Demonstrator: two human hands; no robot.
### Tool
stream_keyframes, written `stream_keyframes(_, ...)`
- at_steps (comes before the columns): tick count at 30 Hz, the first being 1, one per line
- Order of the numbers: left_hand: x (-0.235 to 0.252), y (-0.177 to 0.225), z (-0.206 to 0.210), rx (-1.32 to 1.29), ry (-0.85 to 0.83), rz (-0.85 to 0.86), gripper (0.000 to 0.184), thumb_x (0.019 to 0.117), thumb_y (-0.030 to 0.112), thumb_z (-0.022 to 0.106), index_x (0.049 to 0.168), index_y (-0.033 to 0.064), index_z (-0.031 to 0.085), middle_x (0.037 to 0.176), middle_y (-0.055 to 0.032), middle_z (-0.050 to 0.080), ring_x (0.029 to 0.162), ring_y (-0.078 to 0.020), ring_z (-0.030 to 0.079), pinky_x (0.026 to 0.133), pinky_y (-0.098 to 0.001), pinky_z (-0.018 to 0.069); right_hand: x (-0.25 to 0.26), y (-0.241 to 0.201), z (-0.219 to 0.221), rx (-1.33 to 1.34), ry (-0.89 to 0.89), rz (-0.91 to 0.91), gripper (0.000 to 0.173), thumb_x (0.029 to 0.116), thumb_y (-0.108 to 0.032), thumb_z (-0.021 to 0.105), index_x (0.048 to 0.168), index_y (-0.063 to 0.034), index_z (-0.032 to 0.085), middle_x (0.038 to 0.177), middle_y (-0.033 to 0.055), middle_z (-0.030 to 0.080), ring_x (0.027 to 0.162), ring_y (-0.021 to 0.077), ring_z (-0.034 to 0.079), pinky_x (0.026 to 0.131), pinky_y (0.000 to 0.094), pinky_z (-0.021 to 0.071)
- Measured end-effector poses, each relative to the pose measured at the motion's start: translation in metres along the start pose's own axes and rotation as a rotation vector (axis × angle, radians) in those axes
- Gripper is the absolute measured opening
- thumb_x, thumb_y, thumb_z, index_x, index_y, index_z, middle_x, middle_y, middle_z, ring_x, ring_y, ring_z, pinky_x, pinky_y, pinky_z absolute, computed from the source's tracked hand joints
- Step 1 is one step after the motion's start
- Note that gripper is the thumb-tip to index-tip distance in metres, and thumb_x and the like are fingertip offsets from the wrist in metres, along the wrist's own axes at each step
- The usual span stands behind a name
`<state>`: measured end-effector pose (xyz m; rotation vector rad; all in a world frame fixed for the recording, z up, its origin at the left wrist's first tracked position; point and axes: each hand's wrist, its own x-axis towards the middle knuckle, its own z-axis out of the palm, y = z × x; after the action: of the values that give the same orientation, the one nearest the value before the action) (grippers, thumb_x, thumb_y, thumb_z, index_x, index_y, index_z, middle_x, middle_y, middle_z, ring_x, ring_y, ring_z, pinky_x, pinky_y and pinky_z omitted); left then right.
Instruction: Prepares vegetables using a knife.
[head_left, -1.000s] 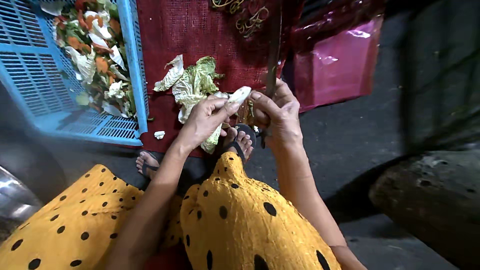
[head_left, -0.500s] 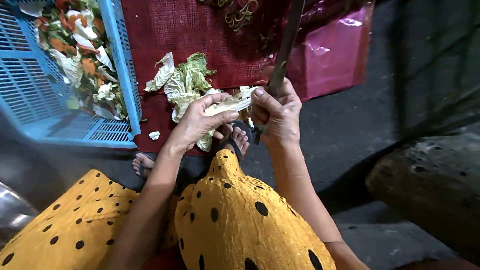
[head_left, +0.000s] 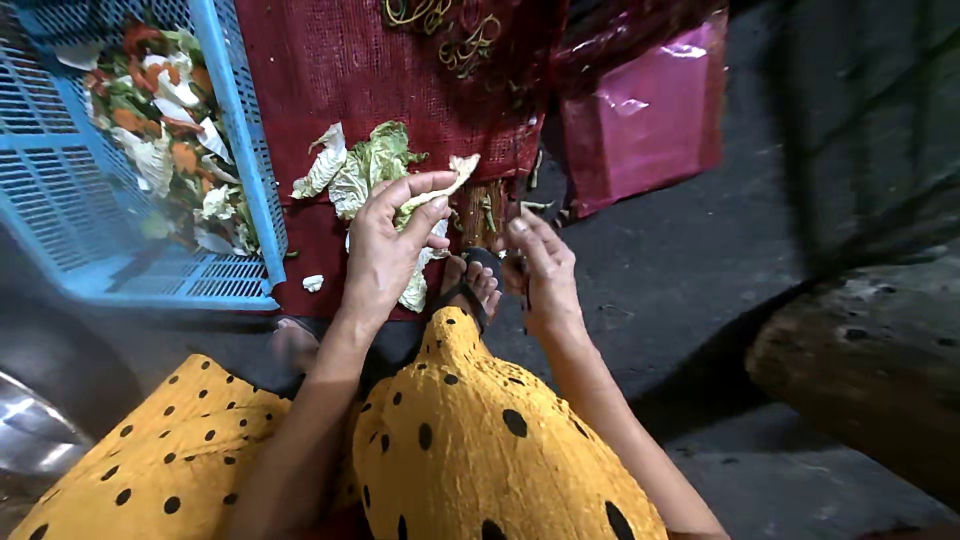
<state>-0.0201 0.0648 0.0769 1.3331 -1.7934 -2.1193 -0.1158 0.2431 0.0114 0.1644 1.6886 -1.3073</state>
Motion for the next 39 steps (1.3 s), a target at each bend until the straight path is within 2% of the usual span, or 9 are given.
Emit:
stream_keyframes(3,-0.003,0.010,0.005,-0.050,-0.006,0.034,0.039,0.1013,0.001,0.059,0.140,0.0087,0.058,0.132,-0.0067,0.062,0.085,-0.0116,0.072,0.070,-0.0260,0.0638,-0.010,0.011,-0.002,-0.055,-0.074,0.088,0.048,0.1058,-0.032,0.053,0.148,-0.0108,0.049,0.080,-0.0036,0.059,0.050,0.0018,0.042,0.045,0.0181,0.0382)
stream_keyframes(7,-0.013,0.021,0.008,-0.258,-0.173,0.011,0.051,0.0997,-0.005,0.058,0.147,0.0111,0.046,0.113,-0.0127,0.065,0.074,-0.0173,0.072,0.061,-0.0269,0.0636,-0.012,0.011,-0.002,0.081,-0.376,0.072,0.061,0.0970,-0.052,0.061,0.144,-0.0133,0.056,0.086,-0.0057,0.063,0.056,-0.0007,0.044,0.049,0.0151,0.0384)
stream_keyframes(10,-0.014,0.013,0.008,-0.205,-0.193,-0.004,0.033,0.0982,-0.001,0.063,0.129,0.0082,0.056,0.091,-0.0122,0.073,0.061,-0.0145,0.070,0.049,-0.0226,0.0581,-0.007,0.000,0.008,0.289,-0.508,-0.011,0.053,0.0868,-0.069,0.067,0.107,-0.0200,0.067,0.071,-0.0100,0.056,0.051,-0.0025,0.042,0.047,0.0137,0.0374)
stream_keyframes(15,-0.010,-0.003,0.004,-0.127,-0.124,0.000,0.019,0.0968,0.001,0.066,0.115,0.0045,0.065,0.092,-0.0098,0.071,0.057,-0.0116,0.066,0.044,-0.0223,0.0558,0.002,-0.016,0.025,0.123,-0.443,-0.168,0.044,0.1067,-0.051,0.045,0.092,-0.0158,0.067,0.064,-0.0081,0.056,0.047,-0.0012,0.041,0.044,0.0147,0.0354)
stream_keyframes(19,-0.011,-0.009,0.002,-0.176,-0.129,-0.067,0.018,0.0971,0.002,0.066,0.114,0.0080,0.068,0.095,-0.0070,0.072,0.059,-0.0087,0.064,0.048,-0.0191,0.0532,0.002,-0.015,0.033,0.027,-0.405,-0.281,0.046,0.1091,-0.046,0.041,0.119,-0.0101,0.068,0.078,-0.0054,0.066,0.057,0.0006,0.055,0.050,0.0168,0.0466)
stream_keyframes(22,-0.009,-0.013,0.002,-0.204,-0.159,-0.076,0.016,0.0972,0.001,0.066,0.112,0.0063,0.067,0.088,-0.0079,0.072,0.058,-0.0083,0.064,0.048,-0.0182,0.0528,0.002,-0.019,0.033,0.065,-0.435,-0.247,0.056,0.1101,-0.043,0.041,0.158,-0.0142,0.041,0.085,-0.0018,0.064,0.054,0.0023,0.049,0.046,0.0161,0.0421)
stream_keyframes(31,-0.010,-0.019,0.009,-0.182,-0.146,-0.100,0.019,0.0960,-0.002,0.066,0.114,0.0036,0.064,0.083,-0.0111,0.071,0.054,-0.0120,0.065,0.048,-0.0219,0.0562,-0.003,-0.021,0.030,0.111,-0.383,-0.182,0.047,0.1111,-0.032,0.043,0.156,-0.0202,0.046,0.074,0.0006,0.060,0.044,0.0039,0.041,0.036,0.0167,0.0334)
stream_keyframes(37,-0.003,-0.033,0.029,-0.067,-0.052,-0.072,0.015,0.0942,0.001,0.071,0.109,-0.0007,0.068,0.084,-0.0091,0.074,0.060,-0.0111,0.069,0.053,-0.0242,0.0590,-0.011,-0.014,0.015,0.067,-0.282,-0.176,0.046,0.1102,-0.034,0.044,0.154,-0.0198,0.048,0.074,-0.0045,0.062,0.050,0.0018,0.046,0.043,0.0164,0.0398)
stream_keyframes(39,0.005,-0.038,0.027,-0.097,0.020,-0.106,0.016,0.0938,0.003,0.072,0.109,-0.0011,0.069,0.085,-0.0079,0.075,0.063,-0.0108,0.070,0.055,-0.0248,0.0597,-0.014,-0.010,0.001,-0.005,-0.194,-0.200,0.046,0.1098,-0.037,0.043,0.152,-0.0184,0.050,0.069,-0.0069,0.052,0.049,0.0020,0.042,0.043,0.0176,0.0382)
